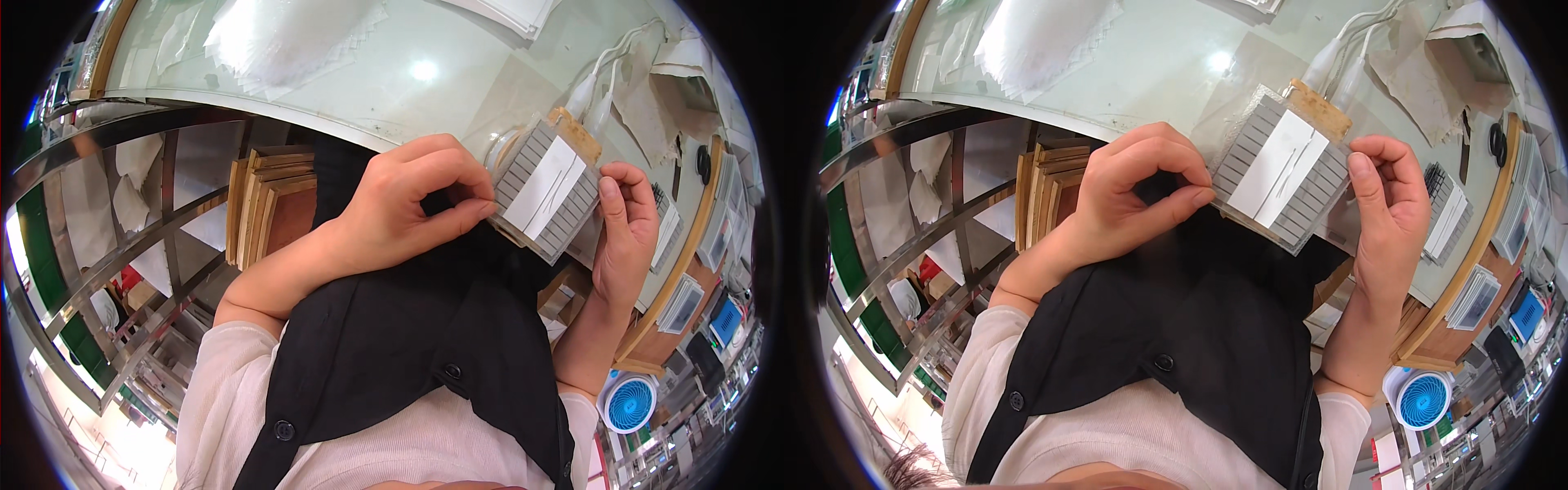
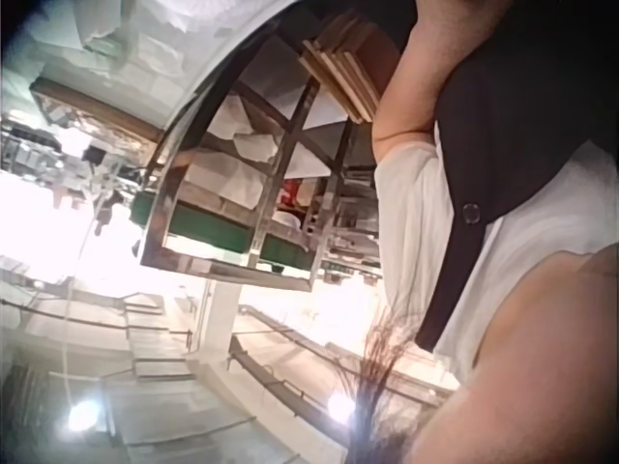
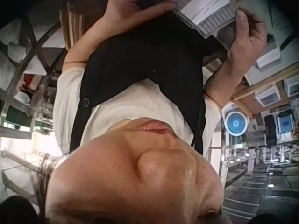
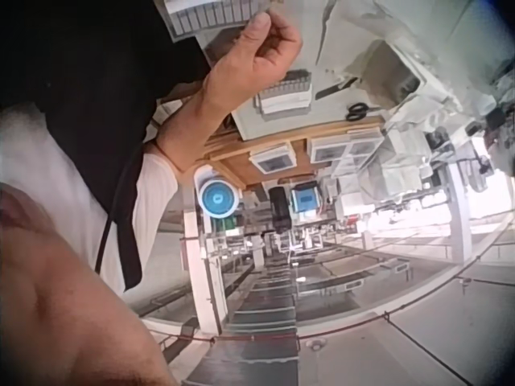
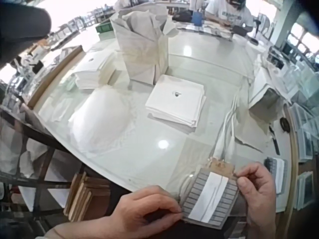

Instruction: Assembling small solar panel components by layering parts and organizing them in a storage tray.

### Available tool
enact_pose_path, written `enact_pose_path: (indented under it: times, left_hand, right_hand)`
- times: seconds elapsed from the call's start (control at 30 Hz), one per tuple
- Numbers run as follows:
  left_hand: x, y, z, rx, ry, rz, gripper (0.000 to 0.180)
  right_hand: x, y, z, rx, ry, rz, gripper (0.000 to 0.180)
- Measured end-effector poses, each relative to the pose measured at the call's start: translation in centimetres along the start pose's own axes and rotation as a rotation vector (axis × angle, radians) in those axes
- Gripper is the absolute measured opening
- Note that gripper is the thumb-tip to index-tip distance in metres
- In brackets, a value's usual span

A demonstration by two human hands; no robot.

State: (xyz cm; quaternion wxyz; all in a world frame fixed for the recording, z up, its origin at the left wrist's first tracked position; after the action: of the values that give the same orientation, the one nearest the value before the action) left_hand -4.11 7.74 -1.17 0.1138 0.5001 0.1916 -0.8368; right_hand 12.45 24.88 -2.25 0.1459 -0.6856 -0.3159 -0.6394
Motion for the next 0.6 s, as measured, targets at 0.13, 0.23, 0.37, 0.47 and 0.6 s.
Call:
enact_pose_path:
  times: [0.13,0.23,0.37,0.47,0.6]
  left_hand:
    - [0.01,0.09,-0.16,0.001,0.021,0.004,0.018]
    - [-0.06,0.13,-0.17,0.005,0.019,0.003,0.018]
    - [-0.02,0.16,-0.20,0.002,0.027,0.004,0.018]
    - [0.00,-0.01,-0.07,-0.016,0.025,-0.011,0.013]
    - [0.30,0.12,0.09,0.034,0.081,0.023,0.020]
  right_hand:
    - [0.05,0.10,0.03,-0.004,-0.005,0.008,0.017]
    - [0.03,0.18,0.03,0.005,-0.022,-0.001,0.018]
    - [-0.12,0.18,0.00,0.009,-0.031,-0.014,0.020]
    - [-0.11,0.12,0.00,0.017,-0.037,-0.023,0.021]
    - [0.14,0.07,0.05,0.033,-0.056,-0.025,0.025]
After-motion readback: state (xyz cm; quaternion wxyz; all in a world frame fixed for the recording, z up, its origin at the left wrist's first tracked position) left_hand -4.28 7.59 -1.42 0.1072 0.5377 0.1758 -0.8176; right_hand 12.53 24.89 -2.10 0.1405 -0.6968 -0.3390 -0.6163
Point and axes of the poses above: each hand's wrist, its own y-axis away from the middle knuckle, its own z-axis out of the back of the hand, x = y × z, the point moved 7 cm from there along -y, towards the middle knuckle, and after that the axes turned 15 degrees about -y, right-handed, at the moved point
